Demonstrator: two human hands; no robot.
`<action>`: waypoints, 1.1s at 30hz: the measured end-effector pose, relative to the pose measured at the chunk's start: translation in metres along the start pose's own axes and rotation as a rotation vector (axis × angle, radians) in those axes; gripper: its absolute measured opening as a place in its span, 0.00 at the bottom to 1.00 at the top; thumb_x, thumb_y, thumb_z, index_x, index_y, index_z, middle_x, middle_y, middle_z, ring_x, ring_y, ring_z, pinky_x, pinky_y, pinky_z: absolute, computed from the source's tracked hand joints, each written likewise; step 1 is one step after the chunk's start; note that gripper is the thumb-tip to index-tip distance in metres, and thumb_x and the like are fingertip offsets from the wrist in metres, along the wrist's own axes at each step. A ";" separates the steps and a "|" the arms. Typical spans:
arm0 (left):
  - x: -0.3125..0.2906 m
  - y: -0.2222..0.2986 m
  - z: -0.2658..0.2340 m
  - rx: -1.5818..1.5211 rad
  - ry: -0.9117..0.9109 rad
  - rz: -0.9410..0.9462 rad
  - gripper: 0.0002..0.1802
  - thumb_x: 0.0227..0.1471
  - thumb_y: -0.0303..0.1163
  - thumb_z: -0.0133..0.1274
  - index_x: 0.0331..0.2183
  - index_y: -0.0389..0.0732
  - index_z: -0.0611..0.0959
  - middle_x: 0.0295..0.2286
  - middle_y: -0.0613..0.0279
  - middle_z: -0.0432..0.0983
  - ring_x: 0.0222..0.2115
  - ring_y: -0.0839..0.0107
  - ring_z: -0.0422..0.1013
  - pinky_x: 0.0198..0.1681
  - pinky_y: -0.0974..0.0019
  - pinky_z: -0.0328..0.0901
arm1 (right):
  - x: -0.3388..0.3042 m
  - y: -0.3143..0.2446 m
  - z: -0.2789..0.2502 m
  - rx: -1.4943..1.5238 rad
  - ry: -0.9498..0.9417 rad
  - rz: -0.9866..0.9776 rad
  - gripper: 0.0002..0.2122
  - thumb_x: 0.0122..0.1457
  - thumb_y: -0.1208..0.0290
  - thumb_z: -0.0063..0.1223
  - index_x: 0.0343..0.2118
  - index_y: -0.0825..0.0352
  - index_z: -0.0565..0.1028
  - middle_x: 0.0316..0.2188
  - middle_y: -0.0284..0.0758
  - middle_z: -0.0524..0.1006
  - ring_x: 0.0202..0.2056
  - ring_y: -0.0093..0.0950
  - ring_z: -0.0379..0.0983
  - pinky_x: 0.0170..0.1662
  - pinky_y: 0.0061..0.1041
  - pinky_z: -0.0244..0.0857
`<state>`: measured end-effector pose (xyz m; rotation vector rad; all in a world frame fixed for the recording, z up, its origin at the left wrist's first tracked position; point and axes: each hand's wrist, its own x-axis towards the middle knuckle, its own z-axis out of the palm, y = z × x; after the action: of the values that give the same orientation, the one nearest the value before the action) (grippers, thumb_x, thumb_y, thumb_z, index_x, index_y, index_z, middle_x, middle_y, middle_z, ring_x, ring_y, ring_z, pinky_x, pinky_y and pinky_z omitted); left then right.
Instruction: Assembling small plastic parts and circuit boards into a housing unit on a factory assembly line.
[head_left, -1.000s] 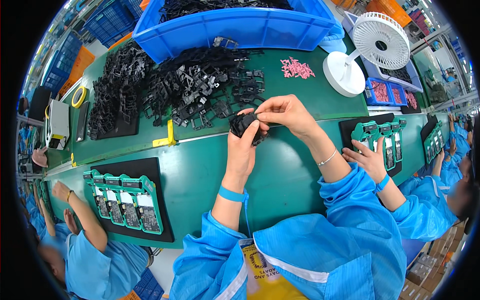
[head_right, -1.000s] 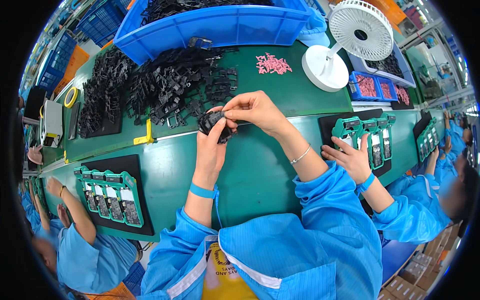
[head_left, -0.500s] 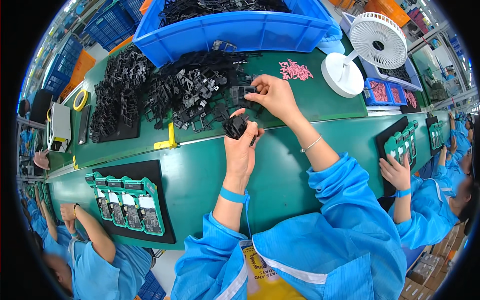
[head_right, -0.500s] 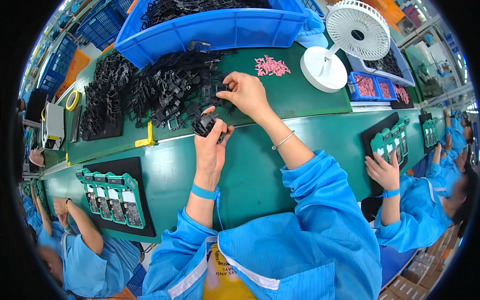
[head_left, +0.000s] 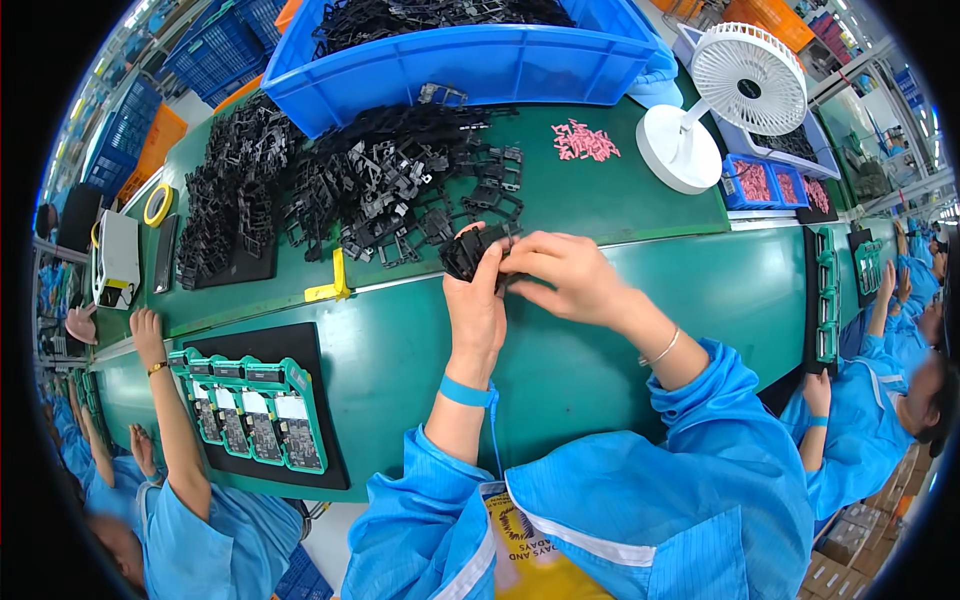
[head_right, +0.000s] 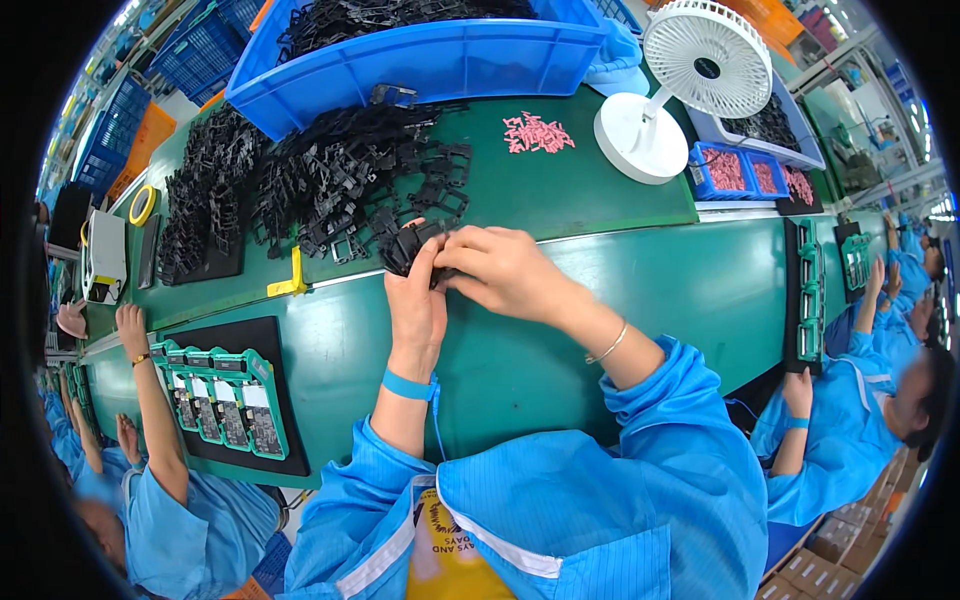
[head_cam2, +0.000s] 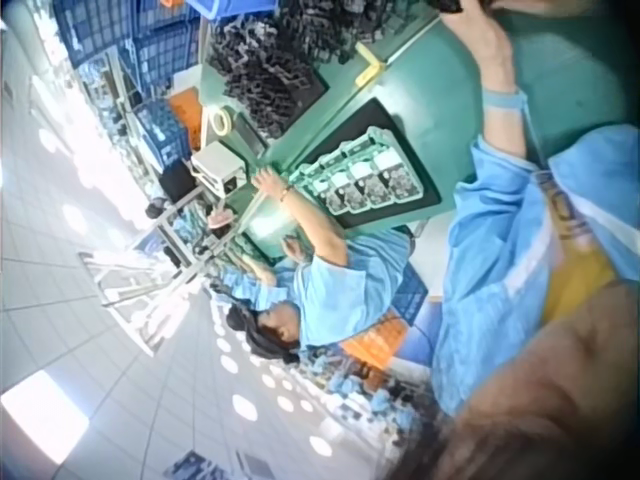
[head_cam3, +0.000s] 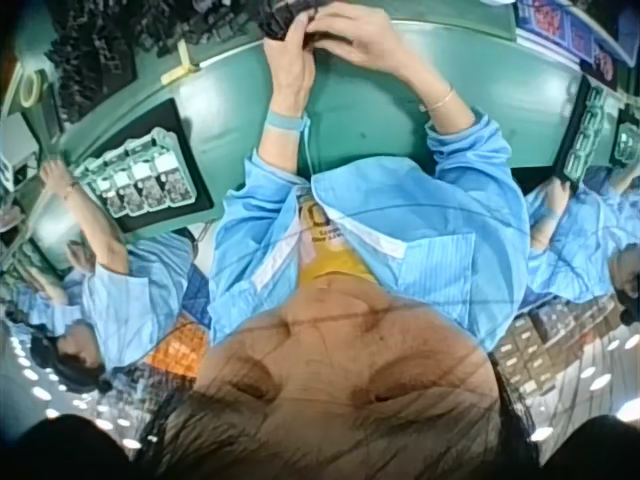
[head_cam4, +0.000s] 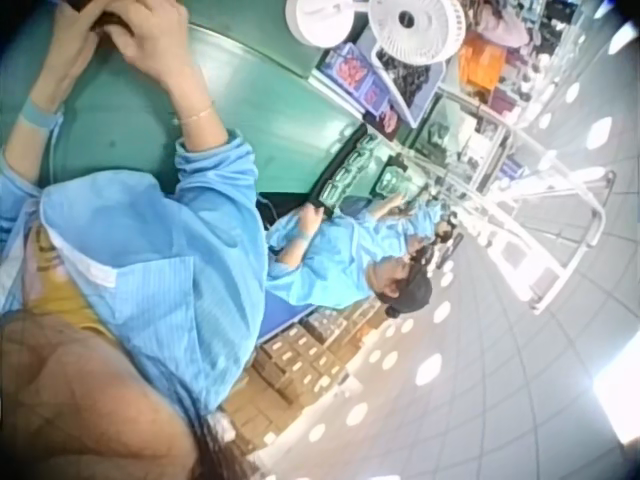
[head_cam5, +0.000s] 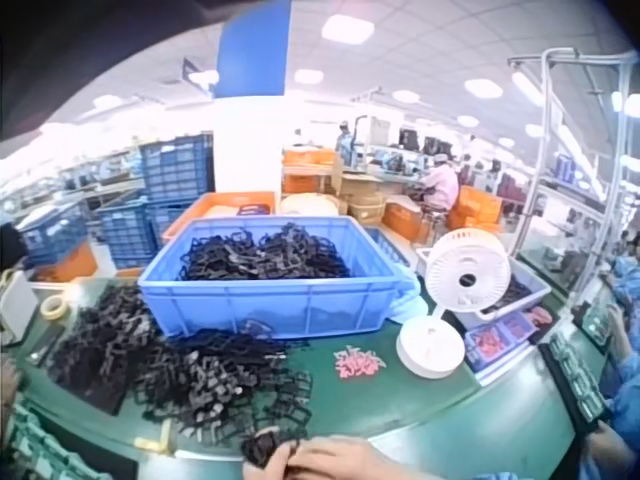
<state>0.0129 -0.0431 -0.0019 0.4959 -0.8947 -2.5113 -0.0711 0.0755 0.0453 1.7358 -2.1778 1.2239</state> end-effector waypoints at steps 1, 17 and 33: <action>0.000 0.001 -0.002 0.006 0.032 -0.032 0.19 0.56 0.22 0.51 0.50 0.37 0.69 0.40 0.57 0.75 0.39 0.72 0.73 0.43 0.69 0.69 | 0.002 0.001 -0.007 0.254 -0.107 0.085 0.12 0.42 0.78 0.65 0.33 0.69 0.79 0.34 0.39 0.78 0.35 0.36 0.76 0.40 0.31 0.71; 0.001 -0.002 0.004 0.088 0.036 -0.010 0.18 0.54 0.21 0.51 0.48 0.36 0.71 0.33 0.56 0.77 0.27 0.77 0.69 0.32 0.74 0.65 | 0.007 0.119 -0.024 -0.504 0.103 0.179 0.02 0.48 0.75 0.58 0.23 0.66 0.76 0.25 0.37 0.76 0.32 0.36 0.72 0.38 0.34 0.65; 0.000 -0.003 0.003 0.118 0.033 0.022 0.17 0.54 0.22 0.52 0.47 0.37 0.72 0.34 0.56 0.77 0.27 0.77 0.69 0.33 0.73 0.64 | 0.019 0.141 -0.029 -0.604 0.088 0.154 0.02 0.50 0.73 0.57 0.24 0.63 0.77 0.26 0.33 0.75 0.34 0.34 0.72 0.38 0.33 0.62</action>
<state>0.0102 -0.0395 -0.0021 0.5597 -1.0340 -2.4339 -0.2096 0.0833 0.0019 1.2617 -2.3275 0.5493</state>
